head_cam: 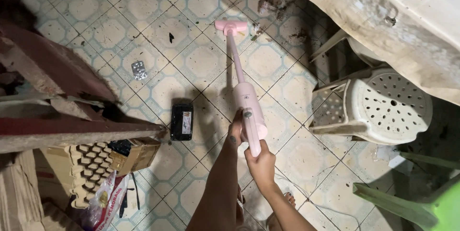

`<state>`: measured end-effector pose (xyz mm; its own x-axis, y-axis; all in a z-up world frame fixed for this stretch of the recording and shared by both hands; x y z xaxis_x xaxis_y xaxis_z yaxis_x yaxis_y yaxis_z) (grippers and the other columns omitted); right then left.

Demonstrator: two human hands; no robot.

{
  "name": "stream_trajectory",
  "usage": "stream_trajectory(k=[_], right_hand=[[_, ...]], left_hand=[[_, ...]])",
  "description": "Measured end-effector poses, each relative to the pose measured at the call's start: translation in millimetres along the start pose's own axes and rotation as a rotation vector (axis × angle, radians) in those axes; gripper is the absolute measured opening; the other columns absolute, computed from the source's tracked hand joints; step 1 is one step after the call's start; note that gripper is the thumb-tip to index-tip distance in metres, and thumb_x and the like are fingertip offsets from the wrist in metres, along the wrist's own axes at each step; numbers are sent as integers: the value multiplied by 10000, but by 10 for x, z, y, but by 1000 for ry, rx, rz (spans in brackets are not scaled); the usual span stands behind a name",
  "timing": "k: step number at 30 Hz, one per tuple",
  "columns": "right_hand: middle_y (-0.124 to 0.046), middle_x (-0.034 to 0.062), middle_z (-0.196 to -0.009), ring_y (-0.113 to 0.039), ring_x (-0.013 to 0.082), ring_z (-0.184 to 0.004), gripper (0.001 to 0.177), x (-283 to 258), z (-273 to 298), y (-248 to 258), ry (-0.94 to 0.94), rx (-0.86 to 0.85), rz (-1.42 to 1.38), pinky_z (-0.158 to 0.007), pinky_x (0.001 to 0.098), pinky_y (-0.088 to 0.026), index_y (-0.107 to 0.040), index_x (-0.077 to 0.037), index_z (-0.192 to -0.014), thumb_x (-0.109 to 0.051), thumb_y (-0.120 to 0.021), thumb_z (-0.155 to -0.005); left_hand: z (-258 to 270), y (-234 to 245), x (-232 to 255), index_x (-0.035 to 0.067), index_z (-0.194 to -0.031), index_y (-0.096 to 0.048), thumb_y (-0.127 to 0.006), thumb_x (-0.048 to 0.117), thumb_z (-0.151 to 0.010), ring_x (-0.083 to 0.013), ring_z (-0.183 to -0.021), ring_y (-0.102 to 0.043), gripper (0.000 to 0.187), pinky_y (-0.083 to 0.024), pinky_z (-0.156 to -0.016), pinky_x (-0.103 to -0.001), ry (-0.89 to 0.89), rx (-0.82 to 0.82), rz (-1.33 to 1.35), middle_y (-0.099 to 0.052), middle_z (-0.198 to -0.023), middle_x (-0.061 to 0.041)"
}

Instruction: Use a portable vacuum cleaner to clean the tiled floor.

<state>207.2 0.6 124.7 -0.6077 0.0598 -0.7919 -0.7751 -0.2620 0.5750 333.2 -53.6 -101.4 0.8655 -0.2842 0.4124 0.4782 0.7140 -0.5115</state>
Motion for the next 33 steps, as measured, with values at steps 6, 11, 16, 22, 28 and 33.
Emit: stream_trajectory(k=[6, 11, 16, 22, 28, 33], right_hand=[[-662, 213, -618, -706, 365, -573, 263, 9, -41, 82, 28, 68, 23, -559, 433, -539, -651, -3, -1003, -175, -701, -810], [-675, 210, -639, -719, 363, -598, 277, 21, -5, 269, -5, 107, 10, -575, 434, -547, -657, -21, -1023, -180, -701, -801], [-667, 217, -623, -709, 351, -563, 267, 188, 119, 490, -76, 113, 27, -580, 432, -540, -662, -22, -1013, -193, -699, -811], [-688, 217, -640, -723, 338, -580, 279, 260, 403, 900, -147, 119, 53, -577, 429, -546, -673, -28, -1029, -188, -703, -802], [-701, 202, -648, -726, 344, -597, 241, 459, 736, 1149, -174, 138, 114, -593, 419, -550, -693, -53, -977, -191, -725, -783], [-666, 185, -604, -712, 326, -547, 211, 589, 1026, 1244, -169, 146, 85, -582, 402, -552, -676, -53, -934, -181, -714, -772]], left_hand=[[109, -226, 44, 142, -1548, -440, -588, 683, -888, -269, -1265, -591, 866, -510, -1003, -392, 72, 59, -98, -587, -1435, -128], [98, -451, -105, 154, -1567, -368, -464, 735, -892, -302, -1312, -570, 896, -524, -1012, -467, 188, -6, -190, -540, -1472, -160], [73, -558, -516, 153, -1554, -410, -475, 755, -862, -316, -1322, -570, 920, -519, -1023, -471, 216, -60, -191, -546, -1480, -159], [601, -784, -809, 127, -1544, -449, -572, 771, -836, -294, -1332, -585, 965, -524, -1046, -469, 255, 78, -246, -549, -1492, -151], [1151, -965, -948, 203, -1547, -427, -526, 770, -813, -264, -1354, -541, 933, -469, -1032, -480, 331, 88, -285, -537, -1498, -99], [1258, -859, -1253, 175, -1510, -503, -561, 742, -828, -255, -1300, -595, 889, -492, -1023, -416, 328, 60, -216, -588, -1460, -76]])
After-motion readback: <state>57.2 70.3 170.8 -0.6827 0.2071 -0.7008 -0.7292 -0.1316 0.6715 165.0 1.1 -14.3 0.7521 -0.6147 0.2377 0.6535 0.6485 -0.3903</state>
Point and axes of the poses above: each hand's wrist, its own z-axis away from the middle knuckle, its own y-axis out of the back of the hand, x = y × z, the point moved 3 cm from there along -z, towards the middle knuckle
